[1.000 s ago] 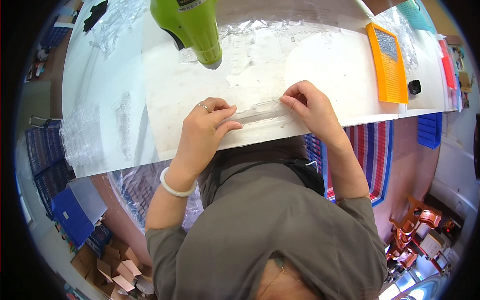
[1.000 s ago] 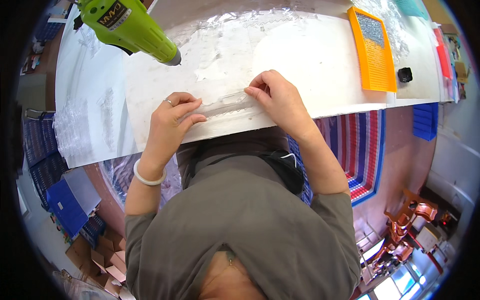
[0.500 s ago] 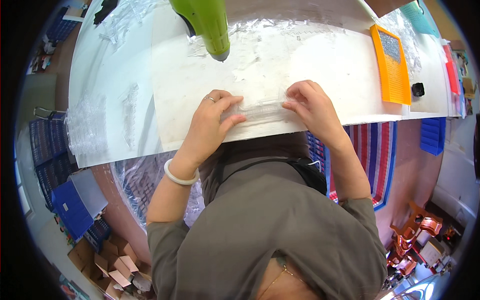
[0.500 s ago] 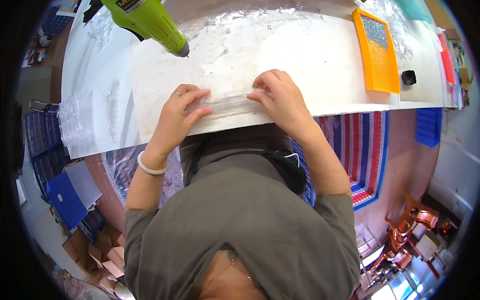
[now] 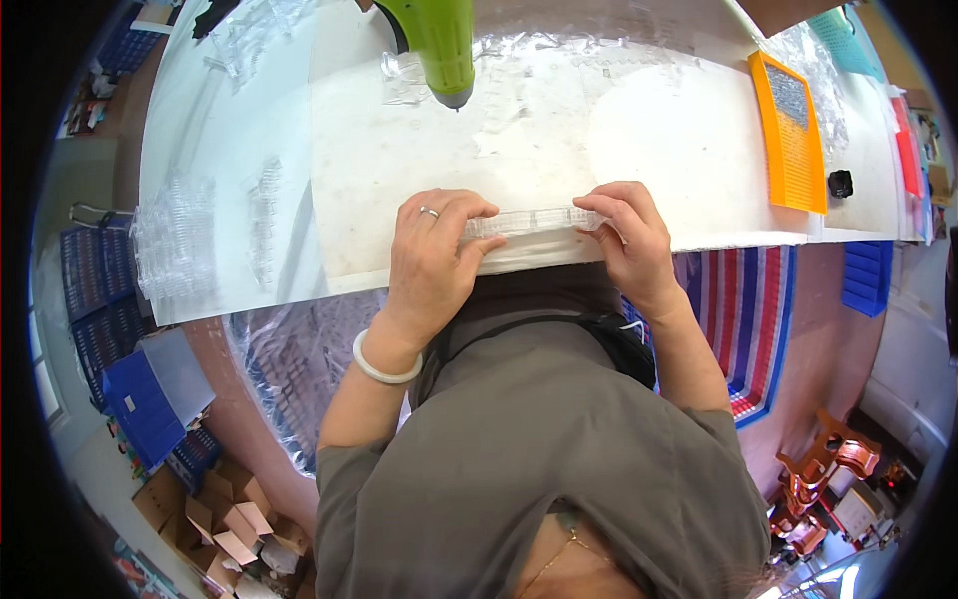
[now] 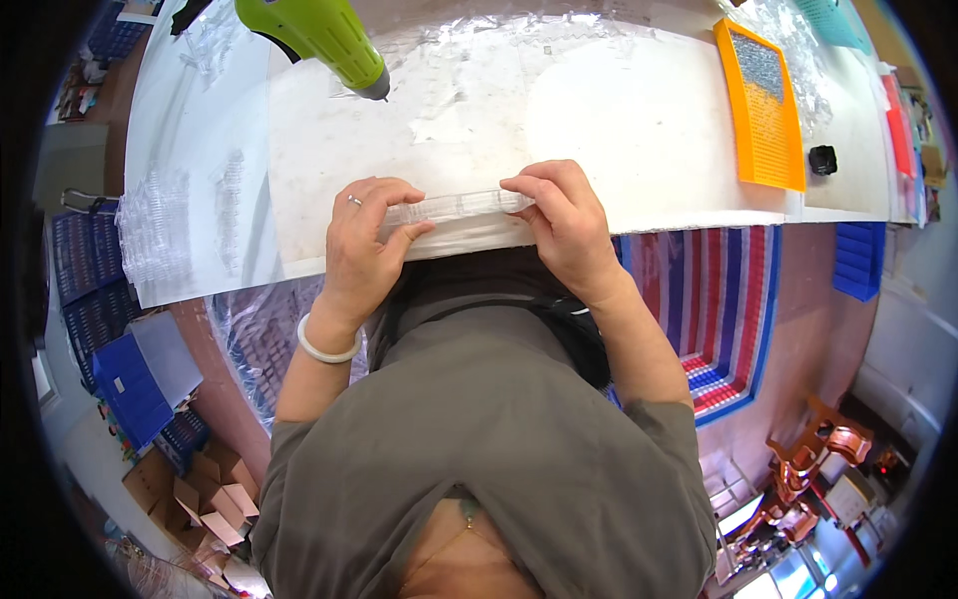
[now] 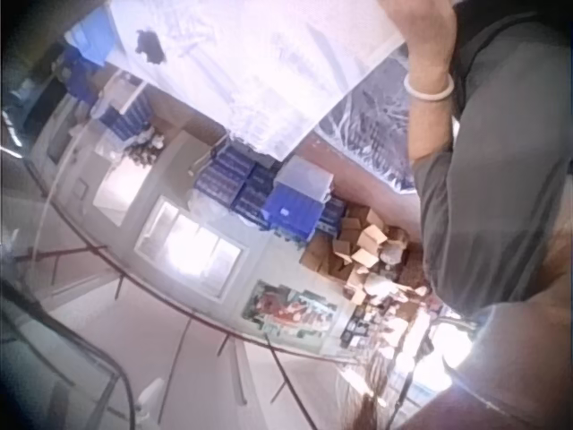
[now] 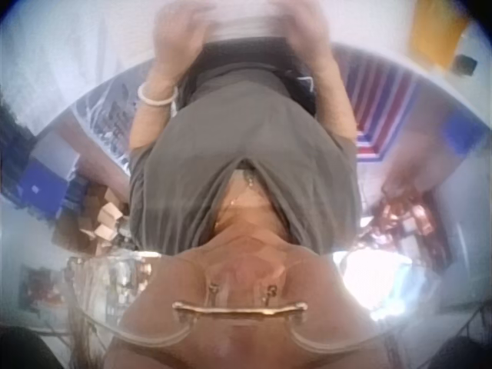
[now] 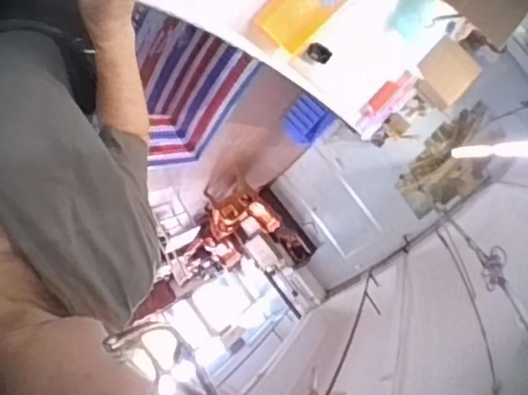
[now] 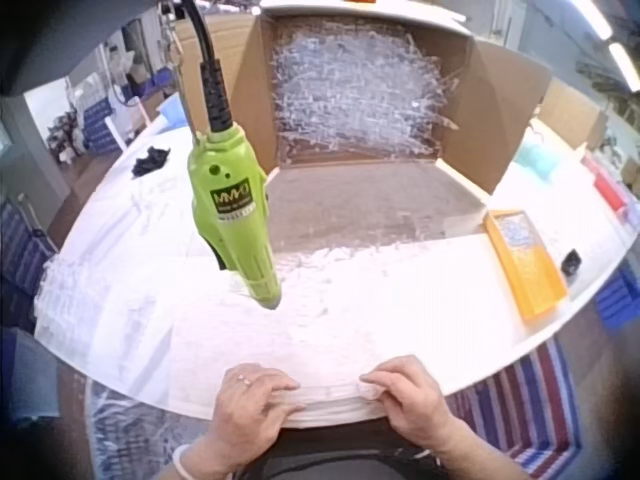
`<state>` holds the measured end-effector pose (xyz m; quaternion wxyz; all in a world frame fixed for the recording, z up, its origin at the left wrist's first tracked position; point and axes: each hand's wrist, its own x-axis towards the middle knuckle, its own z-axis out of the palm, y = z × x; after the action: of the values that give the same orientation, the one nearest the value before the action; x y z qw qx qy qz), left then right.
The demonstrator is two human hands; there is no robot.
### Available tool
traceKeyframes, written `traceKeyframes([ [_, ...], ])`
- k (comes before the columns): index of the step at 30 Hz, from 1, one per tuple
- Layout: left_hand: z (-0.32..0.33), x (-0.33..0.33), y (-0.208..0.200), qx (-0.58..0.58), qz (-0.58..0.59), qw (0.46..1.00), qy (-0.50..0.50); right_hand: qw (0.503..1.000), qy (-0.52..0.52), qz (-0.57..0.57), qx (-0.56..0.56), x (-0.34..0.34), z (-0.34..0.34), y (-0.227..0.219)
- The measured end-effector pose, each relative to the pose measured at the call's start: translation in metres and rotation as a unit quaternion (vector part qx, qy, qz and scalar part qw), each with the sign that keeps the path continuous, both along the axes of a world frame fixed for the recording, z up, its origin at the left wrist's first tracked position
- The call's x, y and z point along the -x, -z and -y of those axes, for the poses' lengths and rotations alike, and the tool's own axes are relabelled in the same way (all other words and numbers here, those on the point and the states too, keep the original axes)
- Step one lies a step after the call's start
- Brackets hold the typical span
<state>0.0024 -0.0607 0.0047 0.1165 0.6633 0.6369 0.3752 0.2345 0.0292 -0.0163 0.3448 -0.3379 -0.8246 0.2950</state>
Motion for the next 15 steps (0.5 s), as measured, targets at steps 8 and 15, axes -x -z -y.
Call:
traceKeyframes([
  [8,-0.002,-0.010,0.005,-0.032,-0.044,0.998,0.037,0.999,-0.020,-0.017,-0.027,0.010,0.006,-0.005],
  [15,-0.003,-0.012,0.003,-0.021,-0.045,0.997,0.060,0.991,-0.073,0.065,-0.094,0.020,0.006,-0.025],
])
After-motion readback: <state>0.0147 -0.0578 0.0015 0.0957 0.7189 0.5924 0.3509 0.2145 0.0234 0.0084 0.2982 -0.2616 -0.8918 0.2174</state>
